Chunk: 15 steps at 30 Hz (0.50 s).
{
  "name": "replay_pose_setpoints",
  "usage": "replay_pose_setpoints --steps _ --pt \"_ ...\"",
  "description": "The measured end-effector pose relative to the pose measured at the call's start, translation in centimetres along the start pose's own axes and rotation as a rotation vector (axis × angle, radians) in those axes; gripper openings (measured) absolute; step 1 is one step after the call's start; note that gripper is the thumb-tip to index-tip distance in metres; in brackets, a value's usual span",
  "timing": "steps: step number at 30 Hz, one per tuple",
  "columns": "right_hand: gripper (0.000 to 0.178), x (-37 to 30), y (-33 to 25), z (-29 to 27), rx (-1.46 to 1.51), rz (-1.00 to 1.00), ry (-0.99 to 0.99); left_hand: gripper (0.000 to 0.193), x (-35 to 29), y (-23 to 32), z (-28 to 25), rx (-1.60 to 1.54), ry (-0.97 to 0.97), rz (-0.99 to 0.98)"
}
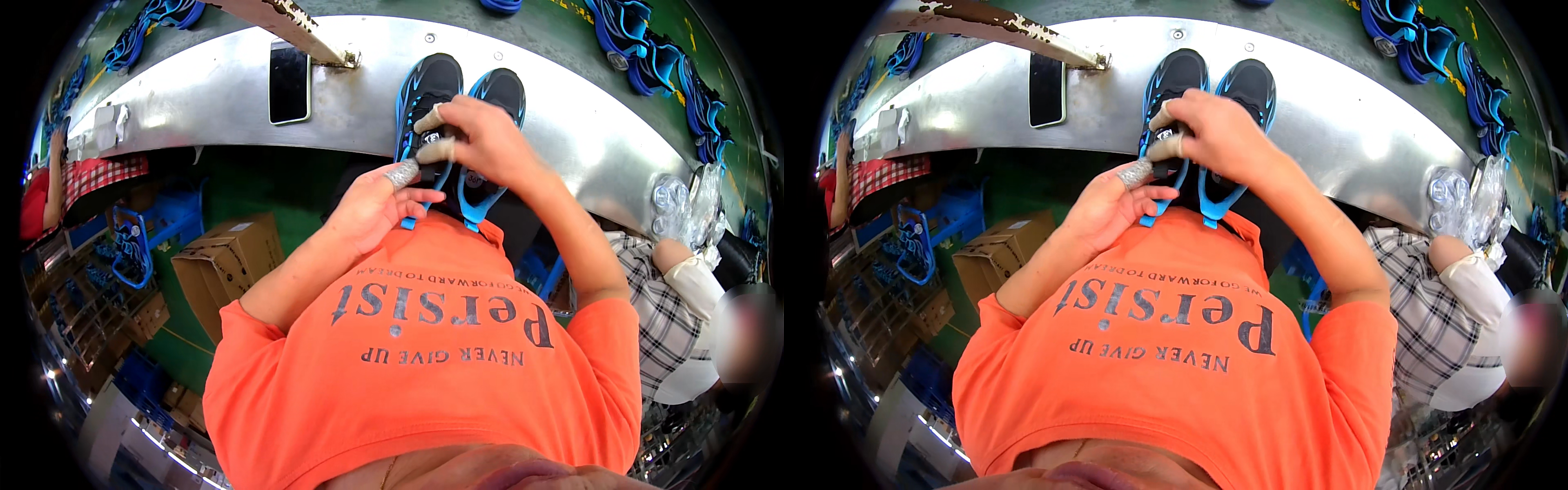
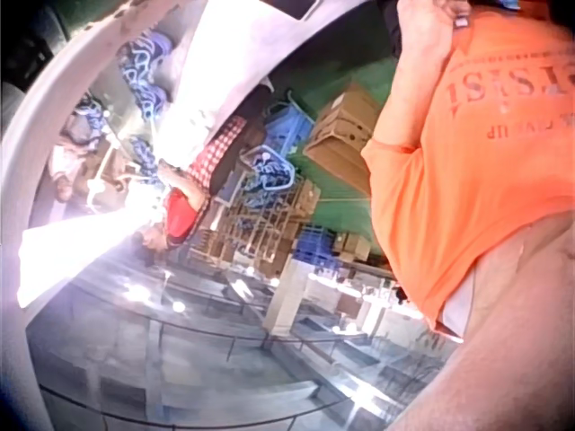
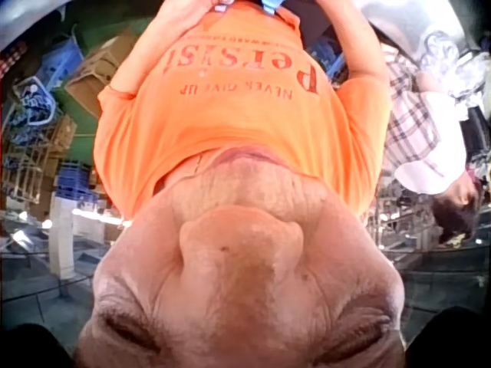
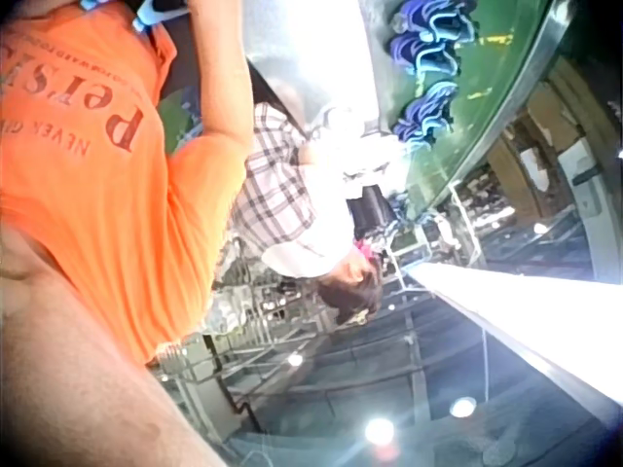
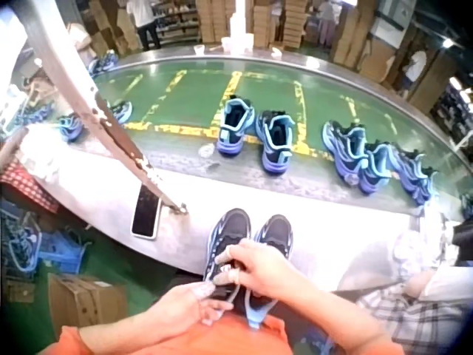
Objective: The person wipes various parts of shoes with a cloth, including the sides, soles, and tongues, while rotating and handling them one at a time on a workbench.
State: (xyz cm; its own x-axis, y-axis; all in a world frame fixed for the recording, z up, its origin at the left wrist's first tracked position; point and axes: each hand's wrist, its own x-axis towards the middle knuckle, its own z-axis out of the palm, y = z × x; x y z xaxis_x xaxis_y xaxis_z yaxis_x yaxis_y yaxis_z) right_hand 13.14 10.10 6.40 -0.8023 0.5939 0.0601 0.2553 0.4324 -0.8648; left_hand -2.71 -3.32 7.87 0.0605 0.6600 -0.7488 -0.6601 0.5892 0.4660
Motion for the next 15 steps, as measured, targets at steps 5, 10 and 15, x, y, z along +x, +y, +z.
replay_pose_setpoints --steps 5,10,15 --pt "0.054 -0.1 1.1 -3.2 -0.113 0.119 0.046 0.024 -1.9 4.4 -0.5 1.001 0.028 0.171" --pt "0.062 -1.5 0.0 0.6 -0.234 -0.049 0.058 0.019 1.8 5.5 2.8 1.759 0.032 0.561" --pt "0.062 -1.9 0.0 1.3 -0.255 0.001 0.107 0.026 3.8 7.2 4.2 1.978 -0.149 0.426"
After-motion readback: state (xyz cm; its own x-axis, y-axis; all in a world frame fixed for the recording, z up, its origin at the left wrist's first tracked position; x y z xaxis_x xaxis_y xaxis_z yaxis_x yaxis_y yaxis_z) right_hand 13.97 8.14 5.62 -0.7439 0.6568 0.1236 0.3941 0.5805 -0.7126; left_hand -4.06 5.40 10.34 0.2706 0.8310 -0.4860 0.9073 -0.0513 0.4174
